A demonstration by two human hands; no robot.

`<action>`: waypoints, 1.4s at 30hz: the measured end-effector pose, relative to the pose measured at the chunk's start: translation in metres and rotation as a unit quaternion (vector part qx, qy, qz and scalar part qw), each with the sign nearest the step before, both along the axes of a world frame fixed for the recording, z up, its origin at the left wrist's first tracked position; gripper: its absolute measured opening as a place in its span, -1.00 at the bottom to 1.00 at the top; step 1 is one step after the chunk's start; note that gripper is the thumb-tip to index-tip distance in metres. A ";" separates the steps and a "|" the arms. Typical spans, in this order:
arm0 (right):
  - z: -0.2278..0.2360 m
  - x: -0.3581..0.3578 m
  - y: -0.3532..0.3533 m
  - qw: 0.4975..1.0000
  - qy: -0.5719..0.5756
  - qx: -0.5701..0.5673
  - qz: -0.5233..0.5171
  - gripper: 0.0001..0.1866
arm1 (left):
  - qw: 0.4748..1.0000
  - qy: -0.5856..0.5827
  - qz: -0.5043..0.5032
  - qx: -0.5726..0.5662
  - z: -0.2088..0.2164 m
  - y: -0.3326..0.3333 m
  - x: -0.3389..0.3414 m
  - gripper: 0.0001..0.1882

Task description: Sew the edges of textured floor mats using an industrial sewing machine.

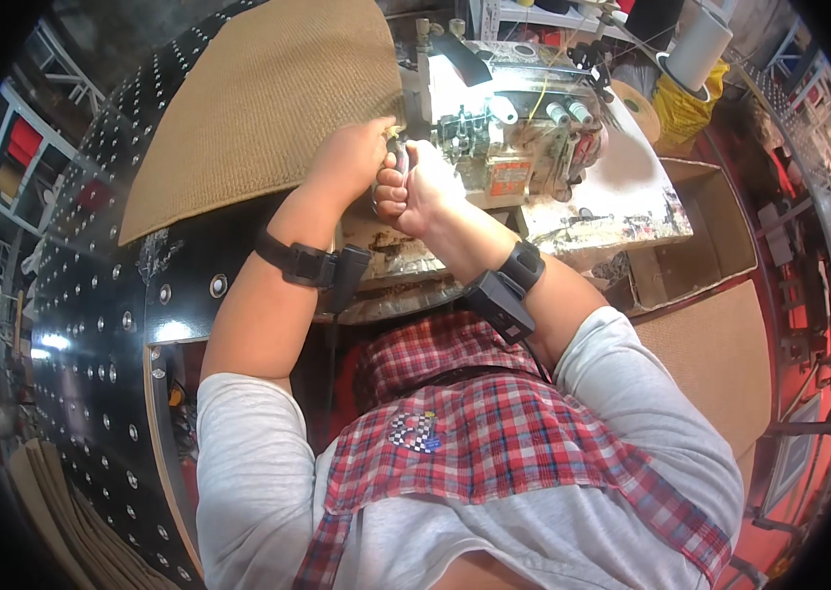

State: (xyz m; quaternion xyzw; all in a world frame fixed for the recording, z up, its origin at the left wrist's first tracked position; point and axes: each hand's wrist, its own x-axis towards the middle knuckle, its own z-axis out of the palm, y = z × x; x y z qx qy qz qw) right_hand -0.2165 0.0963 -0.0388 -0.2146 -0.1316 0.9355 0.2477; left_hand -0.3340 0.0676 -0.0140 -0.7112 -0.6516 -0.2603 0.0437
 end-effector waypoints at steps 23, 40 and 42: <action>-0.001 0.063 -0.036 0.465 -0.387 0.774 -0.187 -0.70 | 0.540 -0.799 0.113 0.238 0.003 -0.067 -0.151 -0.64; 0.047 -0.093 0.007 0.531 -0.442 0.721 -0.044 -0.28 | 0.832 0.174 0.526 -0.014 0.003 -0.324 -0.113 -0.66; 0.051 -0.101 -0.006 0.452 -0.472 0.755 -0.044 -0.38 | 0.764 0.038 0.639 -0.081 -0.012 -0.369 -0.173 -0.62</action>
